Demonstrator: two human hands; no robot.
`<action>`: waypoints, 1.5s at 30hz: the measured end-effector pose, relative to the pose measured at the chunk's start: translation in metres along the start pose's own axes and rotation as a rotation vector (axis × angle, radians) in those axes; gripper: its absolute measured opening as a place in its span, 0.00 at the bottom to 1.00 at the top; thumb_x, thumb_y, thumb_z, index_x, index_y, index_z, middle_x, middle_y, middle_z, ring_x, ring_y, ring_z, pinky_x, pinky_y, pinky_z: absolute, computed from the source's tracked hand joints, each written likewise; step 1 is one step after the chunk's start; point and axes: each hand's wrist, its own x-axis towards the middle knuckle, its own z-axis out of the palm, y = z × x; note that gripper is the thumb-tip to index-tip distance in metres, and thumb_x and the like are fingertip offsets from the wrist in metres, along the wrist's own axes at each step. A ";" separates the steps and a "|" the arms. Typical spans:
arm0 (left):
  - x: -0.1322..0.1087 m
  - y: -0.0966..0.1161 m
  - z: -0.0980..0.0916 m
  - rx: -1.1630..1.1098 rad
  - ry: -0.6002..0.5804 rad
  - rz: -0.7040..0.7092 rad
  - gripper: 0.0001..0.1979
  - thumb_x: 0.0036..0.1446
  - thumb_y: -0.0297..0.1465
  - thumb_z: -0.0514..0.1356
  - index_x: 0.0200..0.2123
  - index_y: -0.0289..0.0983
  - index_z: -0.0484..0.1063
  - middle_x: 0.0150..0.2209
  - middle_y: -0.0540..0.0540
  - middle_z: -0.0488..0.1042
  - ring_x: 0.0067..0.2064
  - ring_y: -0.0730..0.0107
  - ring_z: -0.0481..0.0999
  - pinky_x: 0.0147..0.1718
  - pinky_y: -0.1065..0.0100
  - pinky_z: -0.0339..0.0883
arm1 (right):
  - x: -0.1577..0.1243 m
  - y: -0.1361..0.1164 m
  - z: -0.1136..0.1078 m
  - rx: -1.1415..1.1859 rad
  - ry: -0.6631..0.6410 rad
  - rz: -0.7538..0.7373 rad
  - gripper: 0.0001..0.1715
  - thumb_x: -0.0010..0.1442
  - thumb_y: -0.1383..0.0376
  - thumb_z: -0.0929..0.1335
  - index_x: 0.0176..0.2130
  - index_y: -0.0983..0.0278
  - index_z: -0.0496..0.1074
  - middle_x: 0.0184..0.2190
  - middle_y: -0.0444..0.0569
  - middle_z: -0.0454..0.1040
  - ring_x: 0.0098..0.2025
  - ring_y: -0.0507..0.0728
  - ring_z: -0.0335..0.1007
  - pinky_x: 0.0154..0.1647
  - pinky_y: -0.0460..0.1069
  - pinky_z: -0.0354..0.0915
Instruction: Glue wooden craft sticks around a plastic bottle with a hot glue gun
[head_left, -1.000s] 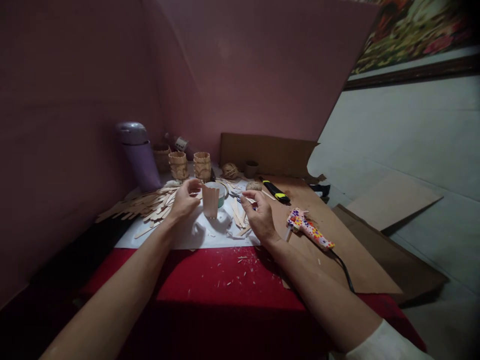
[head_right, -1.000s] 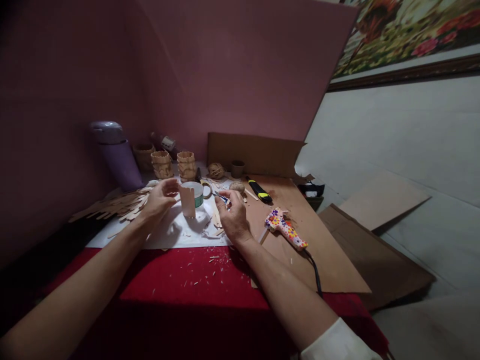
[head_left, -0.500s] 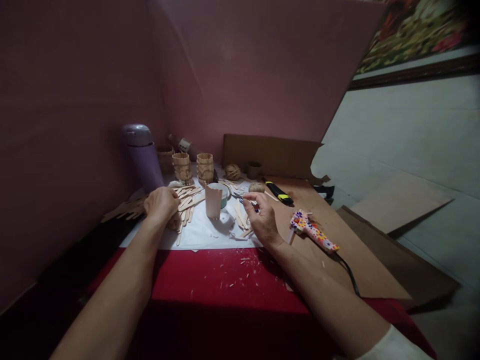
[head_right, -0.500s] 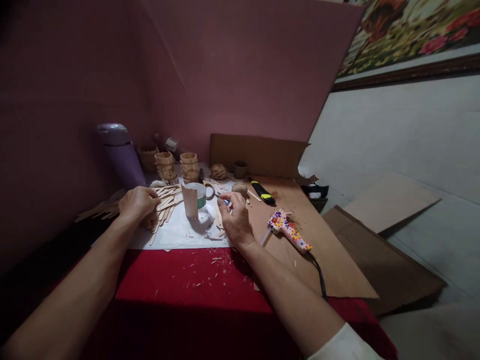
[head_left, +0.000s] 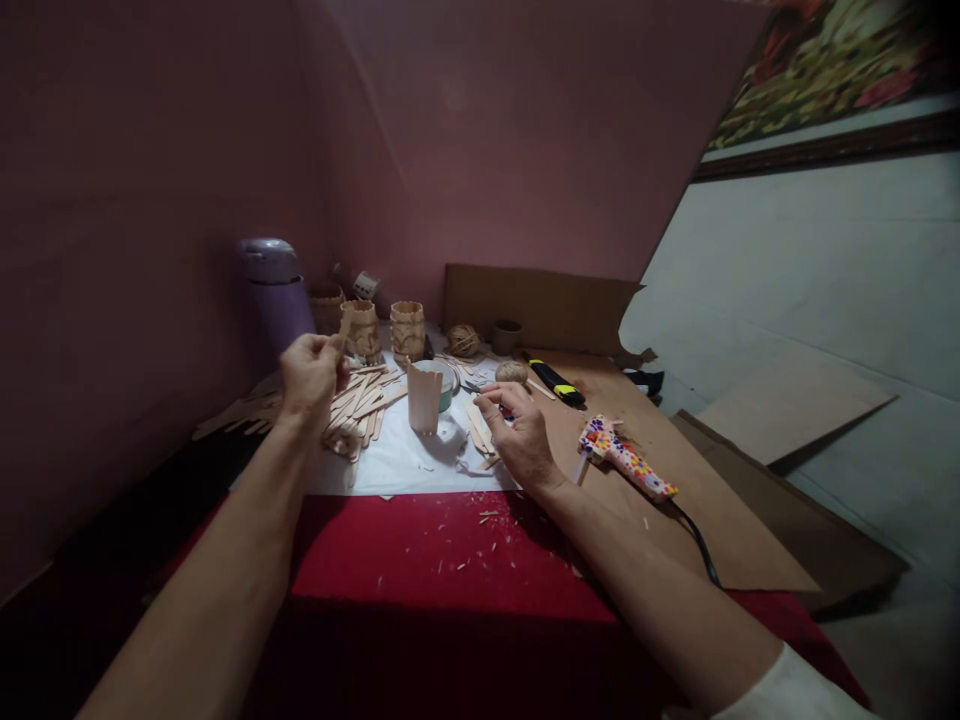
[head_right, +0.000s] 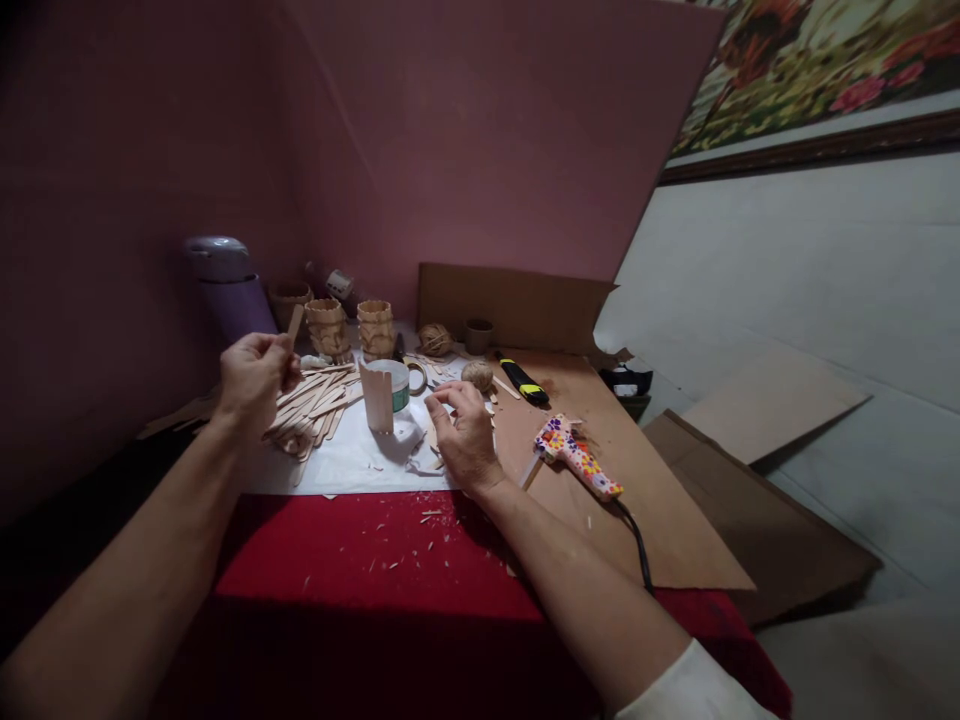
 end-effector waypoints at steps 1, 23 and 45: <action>-0.005 0.005 0.004 -0.213 -0.030 0.034 0.10 0.60 0.30 0.59 0.27 0.38 0.62 0.19 0.55 0.60 0.20 0.78 0.57 0.20 0.73 0.48 | 0.000 -0.003 0.000 0.012 -0.010 -0.007 0.09 0.63 0.61 0.67 0.32 0.62 0.74 0.37 0.52 0.74 0.44 0.60 0.70 0.45 0.54 0.65; -0.086 0.007 0.072 -0.254 -0.844 -0.211 0.13 0.53 0.37 0.66 0.26 0.32 0.72 0.21 0.45 0.76 0.17 0.73 0.72 0.18 0.72 0.67 | 0.000 -0.024 -0.011 0.304 -0.096 0.215 0.27 0.61 0.48 0.67 0.19 0.61 0.63 0.16 0.39 0.59 0.20 0.49 0.52 0.23 0.48 0.51; -0.089 0.006 0.080 -0.362 -0.708 -0.410 0.11 0.38 0.19 0.57 0.27 0.30 0.76 0.24 0.46 0.75 0.20 0.80 0.66 0.21 0.74 0.57 | 0.004 -0.009 -0.012 0.374 -0.108 0.306 0.27 0.59 0.47 0.68 0.19 0.61 0.64 0.15 0.39 0.58 0.18 0.49 0.50 0.21 0.48 0.49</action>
